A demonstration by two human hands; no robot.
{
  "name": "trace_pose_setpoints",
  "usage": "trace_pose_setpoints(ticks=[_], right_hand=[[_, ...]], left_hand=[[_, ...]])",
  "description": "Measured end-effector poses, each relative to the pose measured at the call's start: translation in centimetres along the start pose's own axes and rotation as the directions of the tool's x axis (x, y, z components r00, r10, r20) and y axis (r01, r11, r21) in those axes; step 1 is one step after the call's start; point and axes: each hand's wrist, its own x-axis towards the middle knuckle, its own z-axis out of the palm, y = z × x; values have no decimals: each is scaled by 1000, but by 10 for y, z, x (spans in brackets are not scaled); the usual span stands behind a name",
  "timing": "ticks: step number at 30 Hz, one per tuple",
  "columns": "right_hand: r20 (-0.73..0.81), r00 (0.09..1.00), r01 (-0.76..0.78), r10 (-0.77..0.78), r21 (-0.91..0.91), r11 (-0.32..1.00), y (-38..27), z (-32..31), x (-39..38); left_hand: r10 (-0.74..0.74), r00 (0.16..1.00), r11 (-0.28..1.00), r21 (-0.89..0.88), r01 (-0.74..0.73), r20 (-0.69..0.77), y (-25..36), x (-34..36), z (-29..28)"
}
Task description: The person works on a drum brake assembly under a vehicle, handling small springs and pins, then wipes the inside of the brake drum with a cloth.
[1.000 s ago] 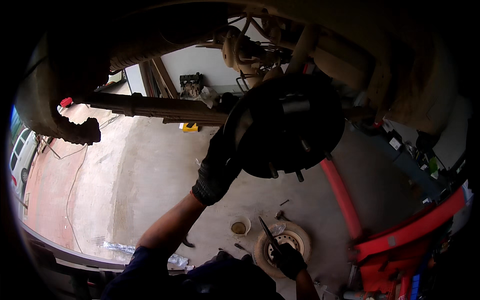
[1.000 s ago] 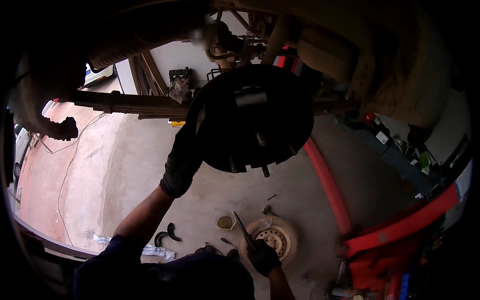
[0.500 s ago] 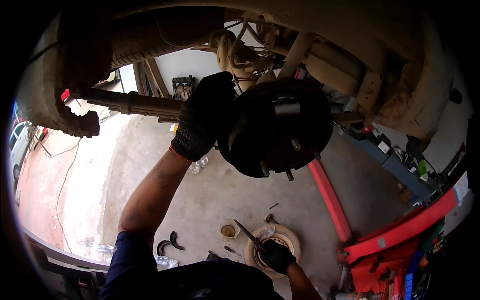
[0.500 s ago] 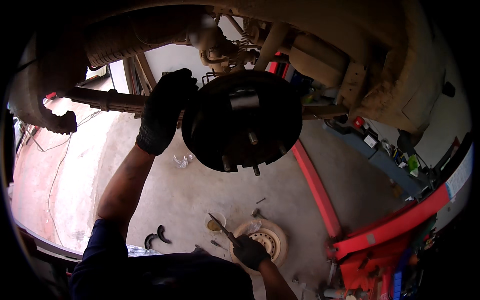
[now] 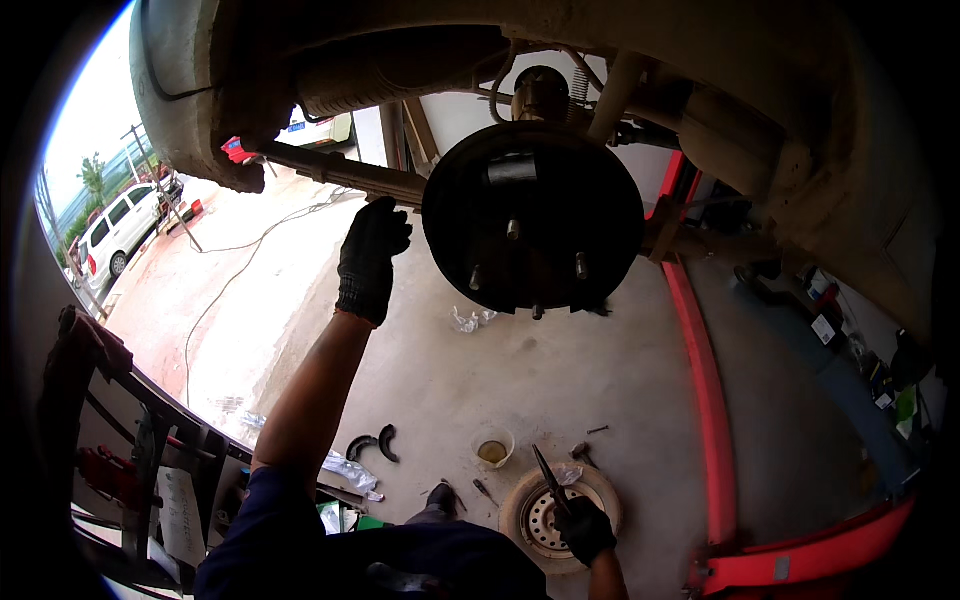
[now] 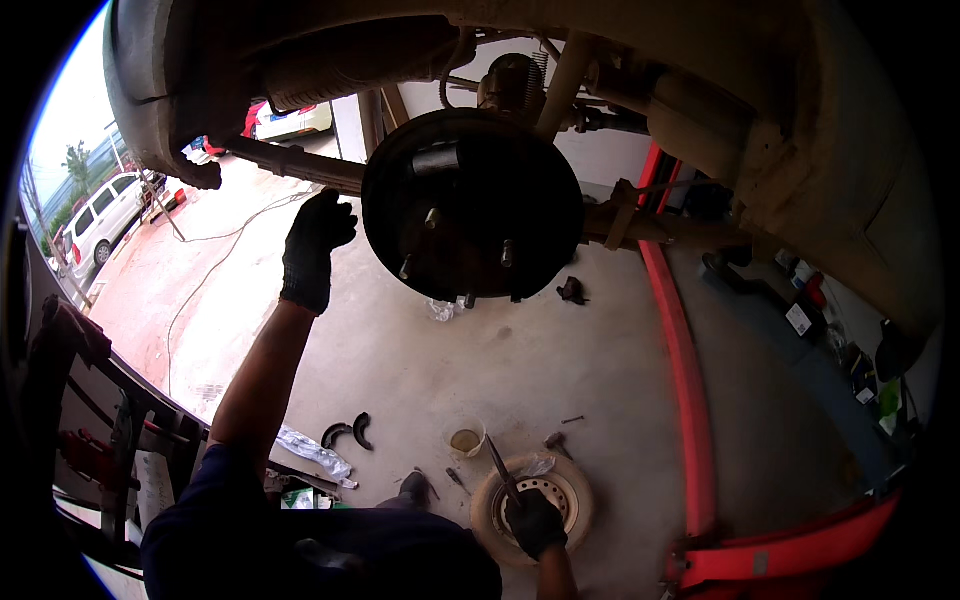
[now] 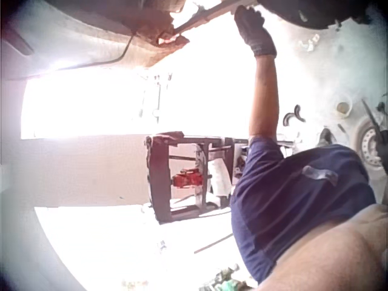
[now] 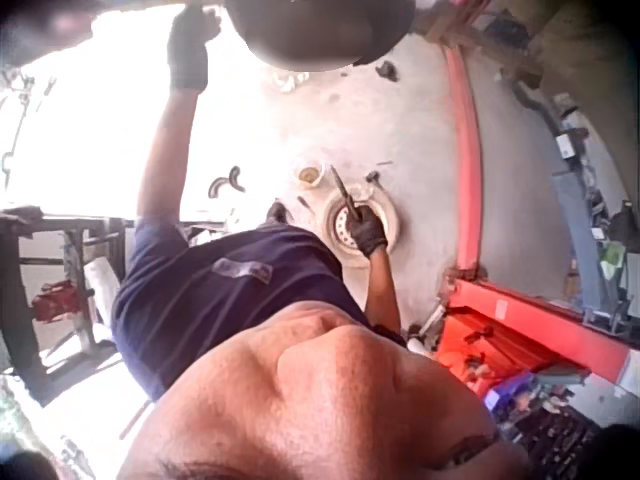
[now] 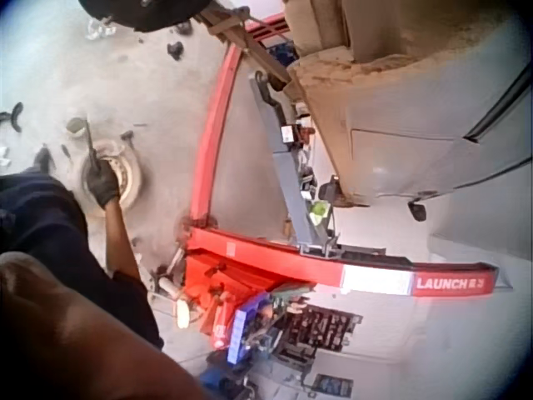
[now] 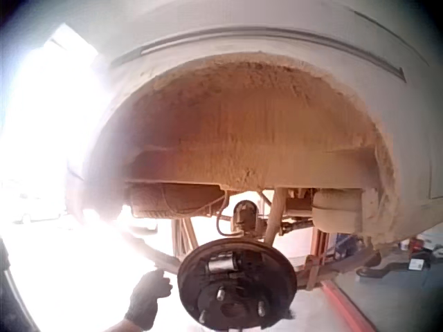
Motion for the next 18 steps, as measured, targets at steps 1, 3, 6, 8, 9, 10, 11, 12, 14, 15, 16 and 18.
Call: trace_pose_setpoints(ticks=[1, 3, 6, 8, 9, 10, 11, 12, 14, 15, 16, 18], right_hand=[[-45, 998, 38, -33, 127, 991, 9, 2, -1], [-98, 995, 69, -20, 523, 849, -24, -20, -6], [-497, 844, 503, -201, 604, 618, -75, -81, 17], [-588, 714, 689, -380, 688, 228, -107, -134, 42], [-613, 690, 693, -385, 712, 108, -127, -156, 58], [-609, 680, 641, -408, 764, -73, -141, -173, 81], [-578, 631, 593, -518, 789, -158, -154, -190, 110], [-527, 629, 417, -571, 849, -324, -178, -208, 126], [-448, 451, 166, -772, 892, -420, -225, -251, 155], [-503, 663, 264, -555, 850, -455, -261, -246, 150], [-554, 479, 286, -680, 832, -476, -276, -260, 165], [-550, 224, 290, -805, 826, -483, -312, -266, 191]], left_hand=[[-75, 997, 997, 17, 75, -12, -9, -19, -11], [-220, 975, 966, 127, 224, -43, -23, -66, -45], [-493, 868, 845, 203, 494, -59, -34, -134, -83], [-566, 820, 804, 163, 571, -82, -38, -156, -96], [-570, 815, 798, 167, 579, -100, -35, -160, -94], [-503, 859, 847, 145, 512, -98, -31, -153, -89], [-431, 896, 889, 121, 442, -106, -27, -141, -86], [-380, 919, 922, 37, 385, -102, -21, -124, -78], [-330, 934, 939, -145, 311, -136, -15, -73, -48], [-341, 925, 934, -171, 314, -168, -11, -51, -41], [-299, 947, 940, -207, 272, -117, -7, -30, -22], [-326, 939, 917, -276, 287, -107, -2, 3, 19]])
